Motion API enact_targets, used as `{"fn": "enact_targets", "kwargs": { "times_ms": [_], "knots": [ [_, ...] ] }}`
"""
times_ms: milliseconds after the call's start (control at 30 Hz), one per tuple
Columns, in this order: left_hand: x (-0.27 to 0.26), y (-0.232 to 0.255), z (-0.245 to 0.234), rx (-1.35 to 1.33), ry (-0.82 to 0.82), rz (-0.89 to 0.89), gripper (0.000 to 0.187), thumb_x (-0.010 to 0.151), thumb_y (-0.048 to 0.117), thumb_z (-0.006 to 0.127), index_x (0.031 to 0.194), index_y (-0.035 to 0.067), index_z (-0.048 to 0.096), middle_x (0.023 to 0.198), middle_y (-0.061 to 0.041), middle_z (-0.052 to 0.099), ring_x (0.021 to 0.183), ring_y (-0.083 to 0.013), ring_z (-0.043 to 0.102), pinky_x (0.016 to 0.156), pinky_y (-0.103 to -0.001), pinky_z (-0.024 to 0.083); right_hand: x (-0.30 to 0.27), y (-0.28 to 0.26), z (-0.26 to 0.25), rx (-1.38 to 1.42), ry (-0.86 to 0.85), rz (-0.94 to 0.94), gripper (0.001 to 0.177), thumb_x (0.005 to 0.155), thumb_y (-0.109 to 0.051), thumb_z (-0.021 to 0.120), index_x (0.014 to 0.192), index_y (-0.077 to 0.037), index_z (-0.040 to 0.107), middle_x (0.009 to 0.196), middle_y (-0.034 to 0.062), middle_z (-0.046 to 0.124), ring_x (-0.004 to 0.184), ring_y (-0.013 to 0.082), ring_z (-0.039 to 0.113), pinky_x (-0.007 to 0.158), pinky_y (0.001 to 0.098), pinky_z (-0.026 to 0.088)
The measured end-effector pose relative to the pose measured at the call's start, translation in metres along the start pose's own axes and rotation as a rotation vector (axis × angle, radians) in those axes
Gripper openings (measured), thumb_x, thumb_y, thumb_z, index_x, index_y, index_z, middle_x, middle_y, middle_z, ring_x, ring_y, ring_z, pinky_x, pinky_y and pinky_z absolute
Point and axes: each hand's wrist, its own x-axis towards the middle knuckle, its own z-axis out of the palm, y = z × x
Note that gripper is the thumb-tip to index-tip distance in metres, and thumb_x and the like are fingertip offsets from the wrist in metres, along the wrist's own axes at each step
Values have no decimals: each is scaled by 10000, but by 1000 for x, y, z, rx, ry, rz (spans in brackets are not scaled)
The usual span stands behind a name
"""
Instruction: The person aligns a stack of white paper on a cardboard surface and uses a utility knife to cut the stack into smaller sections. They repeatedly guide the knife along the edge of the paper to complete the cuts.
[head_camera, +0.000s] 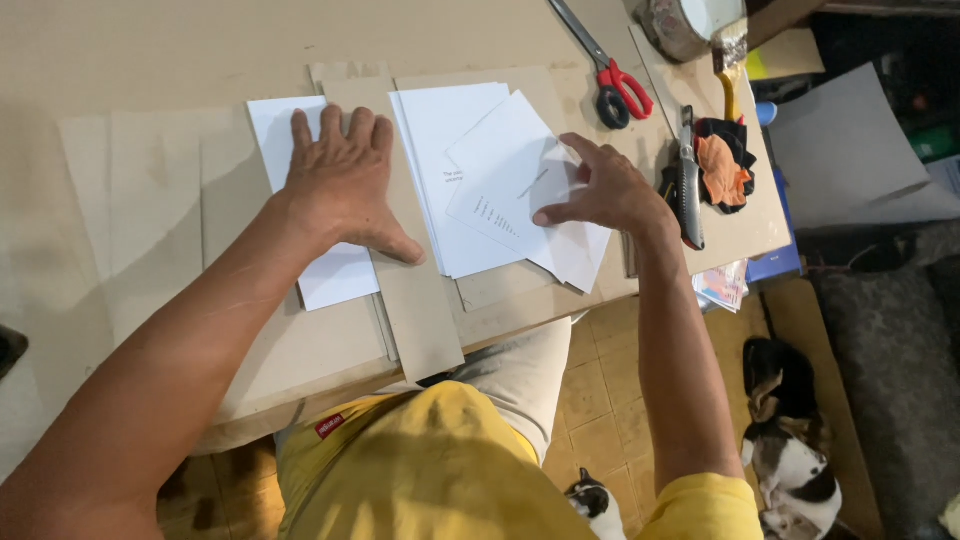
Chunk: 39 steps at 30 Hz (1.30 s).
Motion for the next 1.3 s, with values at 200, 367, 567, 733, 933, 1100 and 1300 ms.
{"fn": "enact_targets", "kwargs": {
  "times_ms": [200,367,567,733,933,1100,1300],
  "knots": [
    [-1,0,-2,0,-5,0,1439,427,742,828,1531,-52,358,1348,-268,500,1378,-500,384,1120,-701,238,17,8,8,131,48,-86,925,777,-323,950,1549,-150,472,1363,258,549,1245,395,562,979,441,524],
    [-2,-1,-1,-5,-3,-5,1429,431,732,826,1532,-48,357,1347,-258,495,1376,-498,376,1122,-703,231,6,-8,7,22,23,-38,942,734,-353,967,1531,-158,503,1263,238,609,1183,370,595,954,443,532],
    [9,-3,15,55,22,-22,1381,397,796,802,1448,8,376,1340,-180,453,1308,-440,371,1116,-655,228,-5,-8,5,21,-36,44,1081,665,-400,930,1577,-223,375,1363,199,525,1267,348,552,1010,472,493],
    [10,-3,15,101,11,-73,1337,378,879,787,1361,72,376,1340,-97,392,1259,-378,344,1126,-619,213,-5,-2,7,58,-83,56,1235,603,-479,887,1621,-274,218,1512,165,369,1412,323,449,1103,560,425],
    [9,-3,10,104,-1,-47,1427,432,859,810,1478,37,297,1426,-146,359,1307,-404,341,1161,-665,197,-22,-7,7,51,-27,108,992,639,-514,799,1512,-221,429,1301,130,610,1140,312,608,881,489,521],
    [4,0,7,71,-21,-40,1356,436,780,800,1459,47,296,1401,-104,342,1334,-378,300,1156,-626,184,-30,3,15,121,88,180,822,753,-466,738,1476,-170,485,1317,105,627,1168,323,582,852,499,511],
    [-1,2,4,59,-19,-36,1204,441,715,786,1363,63,369,1323,-87,376,1273,-346,335,1137,-595,226,-30,-15,25,493,218,113,557,894,-331,673,1422,-186,575,1031,107,711,844,253,681,653,379,552]
  ]
}}
